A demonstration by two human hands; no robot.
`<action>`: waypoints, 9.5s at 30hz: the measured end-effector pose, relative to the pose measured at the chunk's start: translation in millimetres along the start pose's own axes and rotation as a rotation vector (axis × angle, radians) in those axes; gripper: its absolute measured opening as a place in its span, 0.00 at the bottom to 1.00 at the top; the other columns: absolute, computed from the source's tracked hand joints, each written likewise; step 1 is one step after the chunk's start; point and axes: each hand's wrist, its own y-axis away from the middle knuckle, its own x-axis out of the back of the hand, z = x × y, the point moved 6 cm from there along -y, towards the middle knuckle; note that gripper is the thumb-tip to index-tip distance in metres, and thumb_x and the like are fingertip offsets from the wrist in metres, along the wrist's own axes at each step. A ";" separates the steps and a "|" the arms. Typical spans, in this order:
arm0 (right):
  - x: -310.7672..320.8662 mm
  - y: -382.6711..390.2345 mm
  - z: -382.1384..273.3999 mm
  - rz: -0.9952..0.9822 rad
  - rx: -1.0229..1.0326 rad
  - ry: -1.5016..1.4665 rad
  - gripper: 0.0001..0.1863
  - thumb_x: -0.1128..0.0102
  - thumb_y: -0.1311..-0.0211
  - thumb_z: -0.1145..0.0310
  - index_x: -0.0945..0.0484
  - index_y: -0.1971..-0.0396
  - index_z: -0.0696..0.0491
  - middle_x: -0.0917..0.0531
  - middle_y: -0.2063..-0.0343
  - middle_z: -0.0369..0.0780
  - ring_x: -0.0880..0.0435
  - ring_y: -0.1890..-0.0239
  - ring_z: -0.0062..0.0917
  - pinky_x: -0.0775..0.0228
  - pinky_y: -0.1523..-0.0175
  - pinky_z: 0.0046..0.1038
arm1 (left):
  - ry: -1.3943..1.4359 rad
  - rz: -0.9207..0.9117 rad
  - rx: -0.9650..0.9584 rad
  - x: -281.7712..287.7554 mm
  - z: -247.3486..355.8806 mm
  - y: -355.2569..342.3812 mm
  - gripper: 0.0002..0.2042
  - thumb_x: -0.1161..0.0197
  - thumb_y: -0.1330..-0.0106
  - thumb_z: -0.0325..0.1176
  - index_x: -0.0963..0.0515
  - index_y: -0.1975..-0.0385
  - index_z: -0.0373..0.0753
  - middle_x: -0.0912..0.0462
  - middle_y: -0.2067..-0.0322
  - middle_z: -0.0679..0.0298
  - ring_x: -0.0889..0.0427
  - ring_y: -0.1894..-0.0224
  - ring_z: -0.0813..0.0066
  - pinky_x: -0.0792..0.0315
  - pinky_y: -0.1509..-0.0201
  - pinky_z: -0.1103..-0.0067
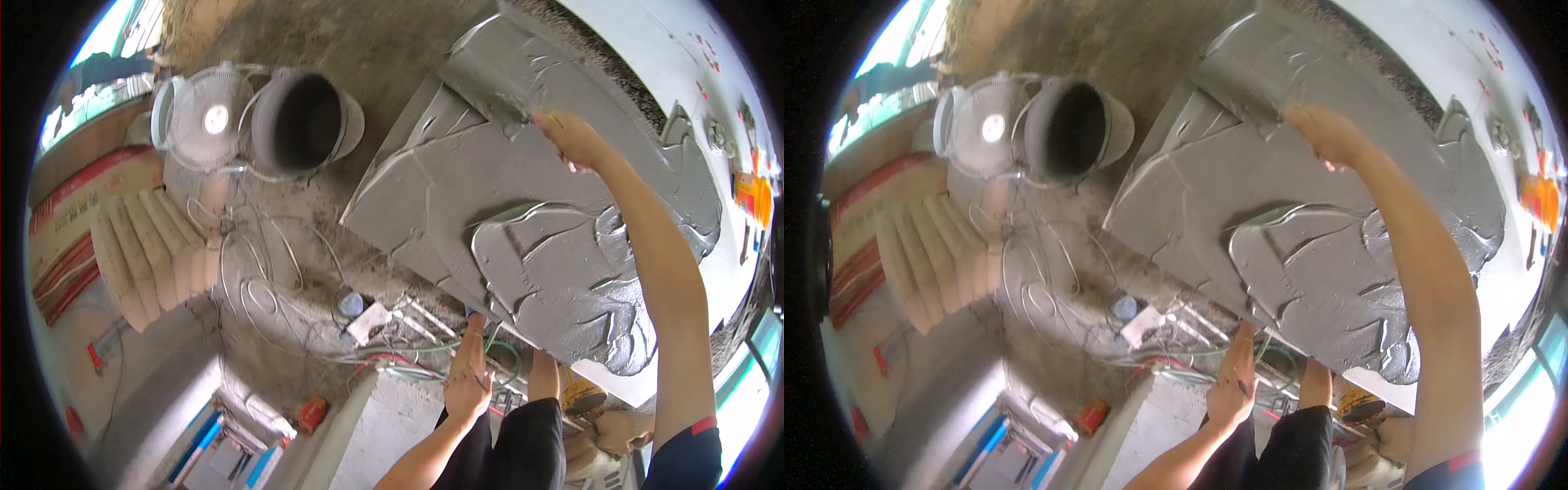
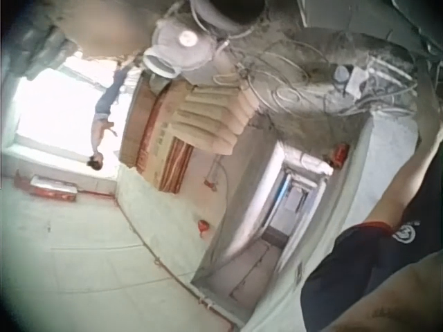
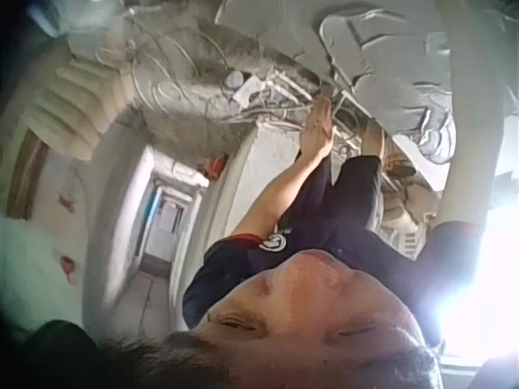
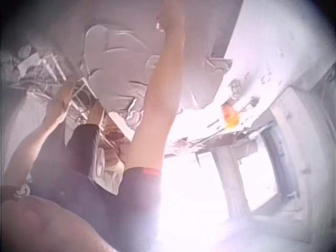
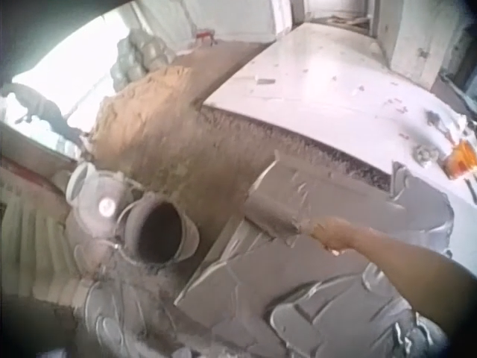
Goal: The person scoops mortar from a bucket using a trowel and spreads it across the back of a large floor tile, smoothing it out to cover the surface.
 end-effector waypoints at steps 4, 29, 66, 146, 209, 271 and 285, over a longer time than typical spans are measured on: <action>-72.1 34.7 15.9 0.189 0.366 0.319 0.32 0.57 0.31 0.38 0.26 0.61 0.58 0.17 0.67 0.48 0.17 0.61 0.43 0.27 0.53 0.41 | -0.003 -0.071 0.013 2.0 -4.1 -3.8 0.32 0.48 0.34 0.56 0.28 0.44 0.30 0.17 0.62 0.44 0.18 0.58 0.47 0.27 0.49 0.58; -251.9 199.4 56.3 0.401 -0.232 -0.149 0.21 0.46 0.33 0.57 0.37 0.52 0.58 0.21 0.61 0.57 0.20 0.64 0.57 0.26 0.60 0.50 | -0.104 -0.059 -0.152 -7.7 -9.7 0.8 0.27 0.41 0.38 0.51 0.25 0.51 0.32 0.18 0.58 0.47 0.17 0.59 0.50 0.22 0.56 0.63; -263.1 264.0 149.1 0.253 -0.411 -0.804 0.32 0.45 0.38 0.40 0.30 0.51 0.55 0.17 0.61 0.54 0.18 0.53 0.47 0.29 0.51 0.43 | -0.476 -0.077 -0.151 -11.3 20.5 4.1 0.30 0.44 0.37 0.54 0.31 0.44 0.34 0.20 0.54 0.46 0.18 0.54 0.52 0.24 0.52 0.63; -239.5 704.2 636.2 1.503 -0.568 -1.621 0.24 0.50 0.33 0.41 0.35 0.70 0.48 0.30 0.83 0.36 0.32 0.88 0.23 0.36 0.81 0.28 | -1.050 0.017 -0.269 -93.7 137.5 57.5 0.31 0.51 0.31 0.56 0.35 0.40 0.33 0.20 0.53 0.43 0.20 0.51 0.46 0.28 0.48 0.59; -377.0 754.3 524.5 1.815 -0.918 -1.494 0.04 0.43 0.43 0.73 0.27 0.75 0.55 0.28 0.86 0.32 0.32 0.86 0.15 0.41 0.80 0.20 | -1.123 -0.023 -0.320 -80.3 150.4 34.0 0.31 0.51 0.31 0.56 0.37 0.38 0.35 0.21 0.52 0.42 0.21 0.49 0.45 0.29 0.45 0.59; -442.0 693.1 675.2 1.205 -1.157 -1.269 0.21 0.37 0.52 0.57 0.19 0.61 0.55 0.16 0.72 0.48 0.15 0.65 0.39 0.26 0.56 0.35 | -1.402 0.053 -0.270 -121.9 157.4 46.5 0.30 0.52 0.30 0.56 0.36 0.39 0.36 0.21 0.52 0.43 0.22 0.49 0.45 0.30 0.46 0.60; -470.3 718.0 618.1 1.576 -1.017 -1.525 0.10 0.43 0.49 0.72 0.20 0.67 0.57 0.23 0.81 0.31 0.29 0.82 0.13 0.37 0.76 0.20 | -1.347 0.019 -0.277 -105.9 175.1 33.5 0.31 0.53 0.30 0.56 0.38 0.37 0.37 0.22 0.49 0.44 0.23 0.47 0.46 0.31 0.42 0.61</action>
